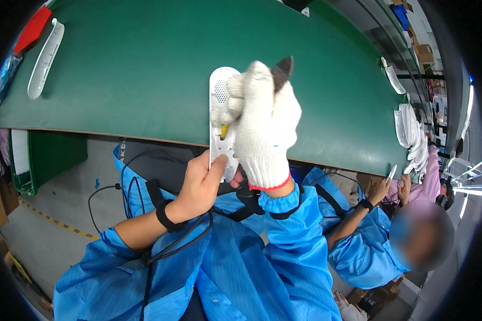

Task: Trim excess plastic material from molded plastic components using a hand knife at a factory production assembly line.

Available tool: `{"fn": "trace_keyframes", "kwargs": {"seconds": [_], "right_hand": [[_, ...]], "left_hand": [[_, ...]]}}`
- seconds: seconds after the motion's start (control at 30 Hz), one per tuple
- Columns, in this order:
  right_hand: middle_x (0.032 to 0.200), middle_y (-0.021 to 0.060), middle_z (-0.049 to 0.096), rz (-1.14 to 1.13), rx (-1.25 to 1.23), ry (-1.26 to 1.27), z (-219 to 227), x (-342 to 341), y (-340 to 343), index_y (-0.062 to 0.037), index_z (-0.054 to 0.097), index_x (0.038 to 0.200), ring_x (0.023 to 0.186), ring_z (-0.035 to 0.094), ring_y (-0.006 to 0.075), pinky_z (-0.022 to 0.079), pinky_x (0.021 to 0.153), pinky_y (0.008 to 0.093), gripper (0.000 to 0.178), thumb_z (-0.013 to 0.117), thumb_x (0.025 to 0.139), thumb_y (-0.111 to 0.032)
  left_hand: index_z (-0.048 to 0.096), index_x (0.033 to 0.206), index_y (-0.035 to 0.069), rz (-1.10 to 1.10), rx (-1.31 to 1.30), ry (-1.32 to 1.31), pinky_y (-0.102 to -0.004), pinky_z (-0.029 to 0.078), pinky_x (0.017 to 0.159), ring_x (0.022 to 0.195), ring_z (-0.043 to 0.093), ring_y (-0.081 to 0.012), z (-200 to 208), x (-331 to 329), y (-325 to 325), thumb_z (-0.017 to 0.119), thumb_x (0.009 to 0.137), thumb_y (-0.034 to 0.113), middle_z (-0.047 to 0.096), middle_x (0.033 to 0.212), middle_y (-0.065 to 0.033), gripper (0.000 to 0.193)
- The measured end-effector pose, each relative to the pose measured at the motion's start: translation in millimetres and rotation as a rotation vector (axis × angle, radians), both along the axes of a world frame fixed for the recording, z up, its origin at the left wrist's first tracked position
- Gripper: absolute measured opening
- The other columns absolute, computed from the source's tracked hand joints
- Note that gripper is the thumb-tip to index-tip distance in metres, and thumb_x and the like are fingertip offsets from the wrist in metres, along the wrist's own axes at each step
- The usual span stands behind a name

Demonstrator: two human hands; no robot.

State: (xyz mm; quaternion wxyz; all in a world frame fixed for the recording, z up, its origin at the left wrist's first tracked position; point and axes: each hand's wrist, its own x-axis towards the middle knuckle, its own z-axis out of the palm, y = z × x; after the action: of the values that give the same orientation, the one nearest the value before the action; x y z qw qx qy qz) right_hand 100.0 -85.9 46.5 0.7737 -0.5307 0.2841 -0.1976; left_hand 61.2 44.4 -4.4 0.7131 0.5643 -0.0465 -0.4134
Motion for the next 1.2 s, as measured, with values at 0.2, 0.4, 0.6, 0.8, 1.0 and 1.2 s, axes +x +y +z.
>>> {"fn": "trace_keyframes", "kwargs": {"seconds": [0.2, 0.4, 0.6, 0.8, 1.0, 1.2], "right_hand": [[0.068, 0.0062, 0.058, 0.077, 0.103, 0.026, 2.2, -4.0, -10.3, -0.0002, 0.057, 0.093, 0.053, 0.057, 0.0147, 0.055, 0.052, 0.0330, 0.032, 0.058, 0.102, -0.031], [0.069, 0.0067, 0.058, 0.031, -0.122, 0.072, -0.1, -10.8, -8.9, -0.0004, 0.060, 0.094, 0.053, 0.058, 0.0165, 0.054, 0.053, 0.0322, 0.033, 0.056, 0.103, -0.032], [0.066, 0.0063, 0.058, 0.186, -0.009, 0.080, 5.4, -18.3, -26.9, 0.0005, 0.061, 0.090, 0.053, 0.060, 0.0175, 0.051, 0.050, 0.0303, 0.036, 0.056, 0.103, -0.033], [0.065, 0.0063, 0.058, 0.146, -0.026, 0.081, 2.1, -15.8, -23.6, 0.0008, 0.061, 0.090, 0.052, 0.061, 0.0180, 0.051, 0.050, 0.0304, 0.036, 0.057, 0.102, -0.033], [0.062, 0.0055, 0.047, 0.083, -0.215, 0.169, 5.8, -8.1, -13.7, -0.0032, 0.050, 0.082, 0.052, 0.052, 0.0196, 0.052, 0.049, 0.0384, 0.040, 0.050, 0.105, -0.036], [0.062, 0.0058, 0.048, 0.145, -0.186, 0.106, -0.3, -13.3, -25.8, -0.0025, 0.051, 0.083, 0.052, 0.053, 0.0198, 0.052, 0.049, 0.0379, 0.039, 0.050, 0.106, -0.034]], "left_hand": [[0.059, 0.109, -0.009, 0.002, -0.010, 0.036, -0.0324, 0.055, 0.069, 0.069, 0.069, -0.0181, 0.0, 1.2, -1.1, 0.039, 0.104, 0.012, 0.070, 0.081, -0.0132, 0.029], [0.059, 0.109, -0.008, 0.003, -0.027, 0.016, -0.0318, 0.054, 0.068, 0.068, 0.067, -0.0177, 1.4, 1.0, 0.3, 0.039, 0.105, 0.014, 0.070, 0.081, -0.0130, 0.030], [0.059, 0.108, -0.008, -0.015, 0.002, 0.025, -0.0312, 0.054, 0.066, 0.067, 0.067, -0.0170, 1.5, -2.4, -0.4, 0.039, 0.106, 0.014, 0.070, 0.080, -0.0123, 0.030], [0.059, 0.108, -0.009, -0.033, 0.030, 0.004, -0.0313, 0.053, 0.065, 0.068, 0.067, -0.0172, 3.1, 0.2, -0.2, 0.039, 0.105, 0.014, 0.070, 0.081, -0.0124, 0.030], [0.059, 0.106, -0.008, -0.046, 0.060, -0.013, -0.0316, 0.053, 0.064, 0.067, 0.067, -0.0181, 4.5, -1.2, -0.5, 0.040, 0.104, 0.013, 0.071, 0.080, -0.0129, 0.029], [0.059, 0.105, -0.008, -0.036, 0.032, -0.031, -0.0317, 0.054, 0.065, 0.066, 0.068, -0.0182, 4.1, -2.4, 0.8, 0.040, 0.104, 0.013, 0.070, 0.080, -0.0126, 0.029]]}}
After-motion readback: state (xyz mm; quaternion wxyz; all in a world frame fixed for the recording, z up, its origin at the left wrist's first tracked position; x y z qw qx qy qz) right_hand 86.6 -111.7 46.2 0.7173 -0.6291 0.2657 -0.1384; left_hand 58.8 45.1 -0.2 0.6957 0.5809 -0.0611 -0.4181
